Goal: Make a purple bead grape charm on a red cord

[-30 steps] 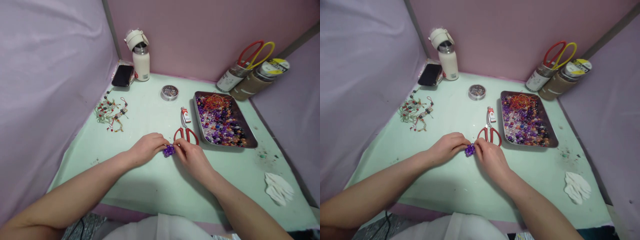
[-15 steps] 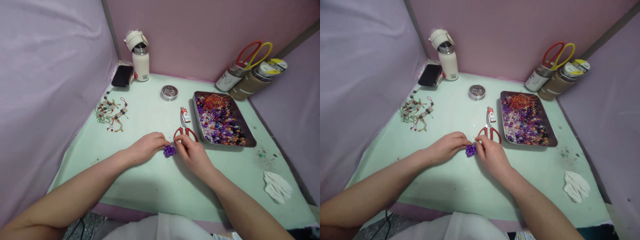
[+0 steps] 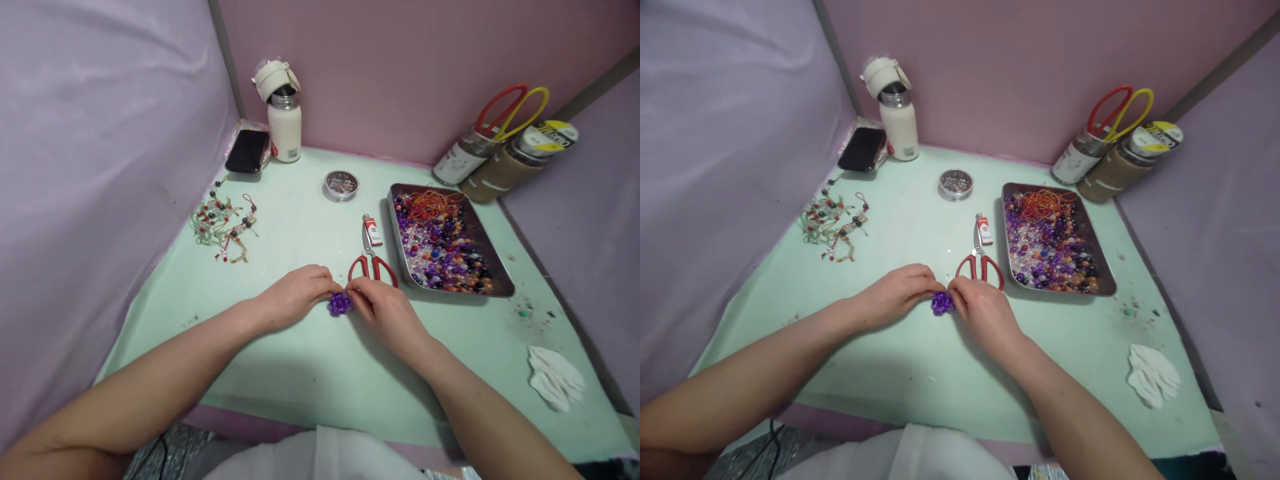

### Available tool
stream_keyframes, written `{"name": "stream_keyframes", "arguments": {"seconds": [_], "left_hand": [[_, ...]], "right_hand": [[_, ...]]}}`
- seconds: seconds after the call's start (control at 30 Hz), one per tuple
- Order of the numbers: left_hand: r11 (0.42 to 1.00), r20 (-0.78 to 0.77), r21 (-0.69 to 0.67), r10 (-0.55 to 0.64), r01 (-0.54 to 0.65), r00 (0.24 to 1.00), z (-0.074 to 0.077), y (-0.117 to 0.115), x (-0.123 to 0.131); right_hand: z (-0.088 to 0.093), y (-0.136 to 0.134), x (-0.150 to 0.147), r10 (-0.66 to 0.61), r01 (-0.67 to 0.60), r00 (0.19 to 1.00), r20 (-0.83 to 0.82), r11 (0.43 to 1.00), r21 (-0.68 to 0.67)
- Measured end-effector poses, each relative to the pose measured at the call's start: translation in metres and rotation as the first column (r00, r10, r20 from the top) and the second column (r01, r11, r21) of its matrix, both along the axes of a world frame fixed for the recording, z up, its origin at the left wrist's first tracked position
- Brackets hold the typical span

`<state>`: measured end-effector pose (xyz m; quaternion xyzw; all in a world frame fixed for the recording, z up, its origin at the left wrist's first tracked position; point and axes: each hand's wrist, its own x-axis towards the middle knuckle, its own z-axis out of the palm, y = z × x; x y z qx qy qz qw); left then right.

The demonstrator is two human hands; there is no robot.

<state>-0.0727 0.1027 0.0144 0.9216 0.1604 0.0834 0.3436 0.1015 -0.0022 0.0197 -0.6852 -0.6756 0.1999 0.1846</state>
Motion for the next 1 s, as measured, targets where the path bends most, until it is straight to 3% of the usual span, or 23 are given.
{"name": "stream_keyframes", "arguments": {"seconds": [0.13,0.3,0.47,0.67,0.8,1.0], "left_hand": [[1.000,0.022,0.009,-0.001,0.001,1.000,0.000,0.000,-0.001],[0.998,0.111,-0.054,0.044,-0.039,0.993,0.003,-0.003,-0.002],[0.984,0.198,-0.164,0.099,-0.067,0.975,0.007,-0.010,0.003],[0.953,0.253,-0.291,0.164,-0.087,0.954,0.003,-0.017,0.011],[0.860,0.276,-0.479,0.338,-0.176,0.900,0.009,-0.020,0.008],[0.653,0.155,-0.714,0.499,-0.253,0.852,0.015,-0.017,0.004]], "right_hand": [[-0.002,-0.001,-0.002,-0.038,0.044,0.998,-0.041,0.989,0.142],[-0.001,-0.005,-0.003,-0.065,0.152,0.966,-0.250,0.924,0.350],[0.005,-0.010,-0.007,0.005,0.175,0.902,-0.432,0.910,0.375],[0.006,-0.012,-0.008,0.023,0.197,0.871,-0.490,0.898,0.393],[0.006,-0.009,-0.005,-0.013,0.234,0.868,-0.496,0.892,0.386],[0.005,-0.005,0.000,-0.077,0.251,0.879,-0.471,0.914,0.319]]}}
